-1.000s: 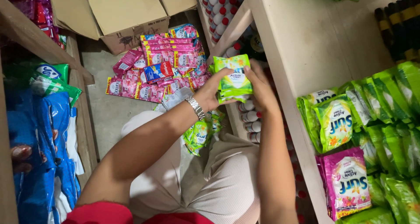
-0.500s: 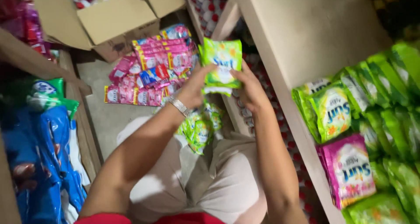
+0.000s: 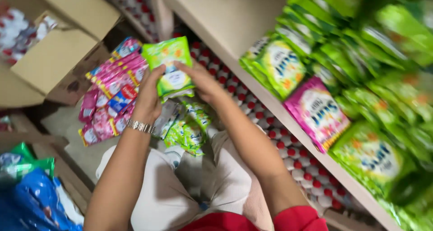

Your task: The recorder is organizing and stocking small packets of laundry detergent and other goods onto low shelves in a grocery or corner store.

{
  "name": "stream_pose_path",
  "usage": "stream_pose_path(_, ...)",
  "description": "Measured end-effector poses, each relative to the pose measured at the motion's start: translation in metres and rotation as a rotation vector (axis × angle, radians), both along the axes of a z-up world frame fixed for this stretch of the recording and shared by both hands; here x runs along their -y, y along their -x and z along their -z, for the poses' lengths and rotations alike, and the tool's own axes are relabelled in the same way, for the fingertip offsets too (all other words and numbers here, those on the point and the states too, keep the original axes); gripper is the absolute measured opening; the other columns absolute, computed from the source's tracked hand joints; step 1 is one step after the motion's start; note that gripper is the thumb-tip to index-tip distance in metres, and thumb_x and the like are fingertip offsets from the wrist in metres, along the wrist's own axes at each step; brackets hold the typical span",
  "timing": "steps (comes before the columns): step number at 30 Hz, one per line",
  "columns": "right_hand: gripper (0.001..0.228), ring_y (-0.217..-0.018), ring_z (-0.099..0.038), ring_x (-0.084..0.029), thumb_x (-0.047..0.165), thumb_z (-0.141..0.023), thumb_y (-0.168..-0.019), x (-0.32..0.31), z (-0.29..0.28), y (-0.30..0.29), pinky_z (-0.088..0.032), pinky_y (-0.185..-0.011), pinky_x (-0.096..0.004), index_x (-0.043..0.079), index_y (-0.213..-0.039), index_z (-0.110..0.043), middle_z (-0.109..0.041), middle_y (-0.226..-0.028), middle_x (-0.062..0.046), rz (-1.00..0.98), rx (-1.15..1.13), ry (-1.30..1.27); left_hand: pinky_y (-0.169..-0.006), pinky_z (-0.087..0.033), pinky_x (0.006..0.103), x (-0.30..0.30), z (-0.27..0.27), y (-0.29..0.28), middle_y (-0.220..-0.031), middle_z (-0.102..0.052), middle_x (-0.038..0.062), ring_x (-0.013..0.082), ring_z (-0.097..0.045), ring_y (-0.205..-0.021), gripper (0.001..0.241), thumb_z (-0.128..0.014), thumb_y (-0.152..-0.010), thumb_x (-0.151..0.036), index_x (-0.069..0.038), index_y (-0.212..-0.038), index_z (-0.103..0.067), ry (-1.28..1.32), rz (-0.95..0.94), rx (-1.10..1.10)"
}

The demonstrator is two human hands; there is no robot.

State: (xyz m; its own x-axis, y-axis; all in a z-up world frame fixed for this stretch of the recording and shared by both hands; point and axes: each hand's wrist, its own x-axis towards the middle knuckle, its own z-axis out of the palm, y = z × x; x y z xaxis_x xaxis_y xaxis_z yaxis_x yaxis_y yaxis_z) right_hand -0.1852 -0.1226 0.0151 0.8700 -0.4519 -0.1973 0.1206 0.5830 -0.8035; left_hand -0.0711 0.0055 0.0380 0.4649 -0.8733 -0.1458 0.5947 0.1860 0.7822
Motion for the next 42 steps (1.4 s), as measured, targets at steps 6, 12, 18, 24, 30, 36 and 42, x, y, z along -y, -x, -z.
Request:
stream_pose_path(6, 0.074, -0.107, -0.068, -0.02, 0.031, -0.075, -0.089, -0.012, -0.002, 0.015, -0.056, -0.092, -0.036, 0.005, -0.149, -0.04, -0.067, -0.126, -0.011, 0.251, -0.078, 0.29, -0.107, -0.048, 0.0342, -0.012, -0.011, 0.012, -0.138, -0.061, 0.009, 0.0197, -0.06, -0.125, 0.053, -0.061, -0.103, -0.025, -0.002, -0.148, -0.044, -0.031, 0.075, 0.548)
stream_pose_path(12, 0.084, -0.125, -0.057, -0.022, 0.037, -0.069, -0.096, -0.049, -0.023, 0.092, -0.049, -0.104, -0.035, 0.005, -0.161, -0.027, -0.055, -0.144, -0.016, 0.305, -0.049, 0.313, -0.114, -0.037, 0.0332, -0.041, -0.048, 0.06, -0.151, -0.051, 0.009, 0.0189, -0.048, -0.137, 0.061, -0.057, -0.104, -0.026, -0.001, -0.155, -0.036, -0.065, 0.313, 0.823)
stream_pose_path(18, 0.087, -0.154, -0.025, -0.023, 0.034, -0.058, -0.104, -0.091, -0.048, 0.171, -0.025, -0.124, -0.034, 0.007, -0.169, -0.007, -0.023, -0.17, -0.015, 0.313, -0.07, 0.525, -0.108, -0.043, 0.0319, -0.074, -0.052, 0.107, -0.144, -0.053, 0.01, 0.0169, -0.052, -0.128, 0.07, -0.064, -0.096, -0.018, -0.002, -0.157, -0.032, -0.113, 0.407, 0.656)
stream_pose_path(24, 0.081, -0.157, -0.023, -0.022, 0.027, -0.057, -0.108, -0.102, -0.093, 0.24, -0.021, -0.127, -0.034, 0.006, -0.169, -0.008, -0.021, -0.173, -0.014, 0.352, -0.075, 0.698, -0.097, -0.05, 0.036, -0.067, -0.077, 0.147, -0.145, -0.053, 0.007, 0.0164, -0.055, -0.126, 0.073, -0.061, -0.094, -0.022, -0.01, -0.158, -0.029, -0.089, 0.511, 0.352)
stream_pose_path(30, 0.078, -0.14, -0.044, -0.019, 0.028, -0.059, -0.102, -0.095, -0.14, 0.292, -0.036, -0.117, -0.034, 0.008, -0.166, -0.021, -0.043, -0.159, -0.013, 0.195, -0.143, 0.378, -0.085, -0.06, 0.0407, -0.054, -0.064, 0.165, -0.134, -0.064, 0.01, 0.0213, -0.067, -0.113, 0.06, -0.064, -0.096, -0.028, -0.006, -0.149, -0.044, -0.055, 0.681, 0.039)
stream_pose_path(36, 0.079, -0.146, -0.041, -0.018, 0.027, -0.065, -0.099, -0.097, -0.135, 0.319, -0.033, -0.12, -0.033, 0.004, -0.164, -0.027, -0.042, -0.163, -0.01, 0.189, -0.195, 0.373, -0.078, -0.062, 0.0419, -0.052, -0.071, 0.196, -0.124, -0.069, 0.009, 0.0209, -0.069, -0.107, 0.055, -0.065, -0.093, -0.024, -0.007, -0.143, -0.05, -0.085, 0.651, -0.053)
stream_pose_path(42, 0.101, -0.136, -0.044, -0.028, 0.032, -0.079, -0.093, -0.127, -0.087, 0.331, -0.035, -0.114, -0.042, 0.009, -0.17, -0.017, -0.04, -0.156, -0.017, 0.28, 0.263, -0.122, -0.087, -0.063, 0.0436, -0.061, -0.041, 0.196, -0.127, -0.069, 0.013, 0.0252, -0.069, -0.113, 0.05, -0.063, -0.097, -0.024, -0.002, -0.14, -0.051, -0.038, 0.531, -0.409)
